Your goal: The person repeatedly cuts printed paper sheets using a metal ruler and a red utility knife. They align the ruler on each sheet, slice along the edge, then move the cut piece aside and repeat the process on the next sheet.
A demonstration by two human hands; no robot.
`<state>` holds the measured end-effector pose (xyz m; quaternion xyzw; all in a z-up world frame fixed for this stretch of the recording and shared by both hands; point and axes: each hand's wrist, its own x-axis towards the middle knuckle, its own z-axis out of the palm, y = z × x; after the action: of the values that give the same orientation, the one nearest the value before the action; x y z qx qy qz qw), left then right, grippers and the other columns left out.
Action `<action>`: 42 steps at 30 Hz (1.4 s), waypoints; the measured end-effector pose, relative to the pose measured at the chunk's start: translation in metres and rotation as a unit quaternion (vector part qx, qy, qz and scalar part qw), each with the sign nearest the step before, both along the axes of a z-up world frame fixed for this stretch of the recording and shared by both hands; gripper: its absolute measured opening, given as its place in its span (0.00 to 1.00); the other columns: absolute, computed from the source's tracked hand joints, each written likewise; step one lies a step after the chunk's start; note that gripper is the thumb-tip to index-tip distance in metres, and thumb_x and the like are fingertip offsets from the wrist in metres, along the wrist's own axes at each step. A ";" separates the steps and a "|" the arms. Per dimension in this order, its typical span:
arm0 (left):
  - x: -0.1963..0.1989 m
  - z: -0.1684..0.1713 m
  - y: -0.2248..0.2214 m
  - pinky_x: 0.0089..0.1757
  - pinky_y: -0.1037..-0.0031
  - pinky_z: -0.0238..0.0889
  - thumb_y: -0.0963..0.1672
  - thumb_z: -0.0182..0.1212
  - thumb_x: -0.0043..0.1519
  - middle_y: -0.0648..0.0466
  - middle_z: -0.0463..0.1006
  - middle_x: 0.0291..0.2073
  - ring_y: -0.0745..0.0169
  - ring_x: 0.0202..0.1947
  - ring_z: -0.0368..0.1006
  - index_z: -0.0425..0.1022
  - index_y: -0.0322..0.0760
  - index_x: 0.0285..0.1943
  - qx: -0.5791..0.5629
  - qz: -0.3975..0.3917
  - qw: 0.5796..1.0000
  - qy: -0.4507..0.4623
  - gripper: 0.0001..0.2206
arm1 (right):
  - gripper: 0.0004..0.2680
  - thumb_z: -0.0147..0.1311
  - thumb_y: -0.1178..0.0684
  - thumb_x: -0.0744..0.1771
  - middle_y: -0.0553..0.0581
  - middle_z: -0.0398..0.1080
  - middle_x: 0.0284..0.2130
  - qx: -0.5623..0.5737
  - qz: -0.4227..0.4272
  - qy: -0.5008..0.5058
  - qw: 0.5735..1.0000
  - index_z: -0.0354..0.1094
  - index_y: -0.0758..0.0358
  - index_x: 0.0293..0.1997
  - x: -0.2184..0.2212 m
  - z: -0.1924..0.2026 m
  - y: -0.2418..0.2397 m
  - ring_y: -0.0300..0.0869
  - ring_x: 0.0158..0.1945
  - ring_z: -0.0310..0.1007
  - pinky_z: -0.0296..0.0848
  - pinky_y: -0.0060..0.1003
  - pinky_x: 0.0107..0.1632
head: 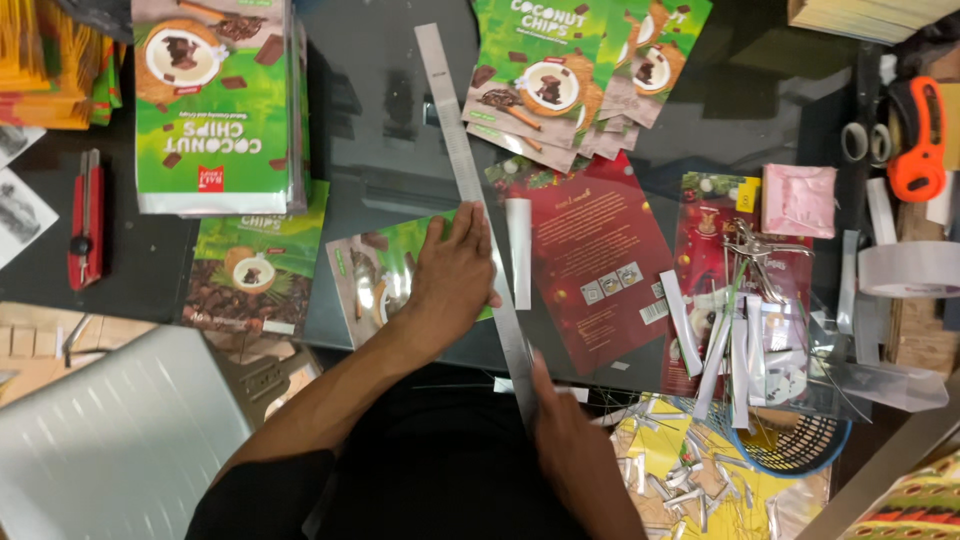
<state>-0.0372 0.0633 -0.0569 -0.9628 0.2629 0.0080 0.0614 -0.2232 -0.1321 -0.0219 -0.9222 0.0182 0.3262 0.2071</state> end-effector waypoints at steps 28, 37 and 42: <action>0.007 0.014 0.048 0.72 0.54 0.40 0.40 0.47 0.68 0.37 0.58 0.74 0.40 0.76 0.51 0.53 0.26 0.76 -0.366 0.034 0.929 0.028 0.26 | 0.18 0.65 0.61 0.62 0.58 0.81 0.39 0.388 -0.389 -0.057 0.834 0.70 0.62 0.59 0.003 -0.038 0.002 0.41 0.43 0.79 0.75 0.32 0.50; 0.004 0.010 0.049 0.71 0.56 0.31 0.50 0.36 0.72 0.45 0.39 0.81 0.47 0.80 0.34 0.43 0.40 0.82 -0.210 0.066 0.970 0.103 0.28 | 0.20 0.65 0.59 0.62 0.62 0.80 0.45 0.383 -0.414 -0.019 0.825 0.69 0.62 0.61 0.012 -0.036 0.002 0.44 0.49 0.80 0.77 0.35 0.53; 0.006 0.012 0.054 0.71 0.54 0.39 0.57 0.54 0.67 0.43 0.50 0.79 0.46 0.79 0.42 0.52 0.29 0.79 -0.255 0.002 0.967 0.019 0.38 | 0.19 0.65 0.58 0.62 0.62 0.79 0.46 0.376 -0.408 0.000 0.832 0.71 0.62 0.60 0.016 -0.030 0.000 0.46 0.49 0.80 0.78 0.36 0.51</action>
<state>-0.0316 0.1172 -0.0447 -0.9470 0.2550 -0.0412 -0.1910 -0.2069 -0.1322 -0.0518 -0.6817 0.2691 0.1939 0.6521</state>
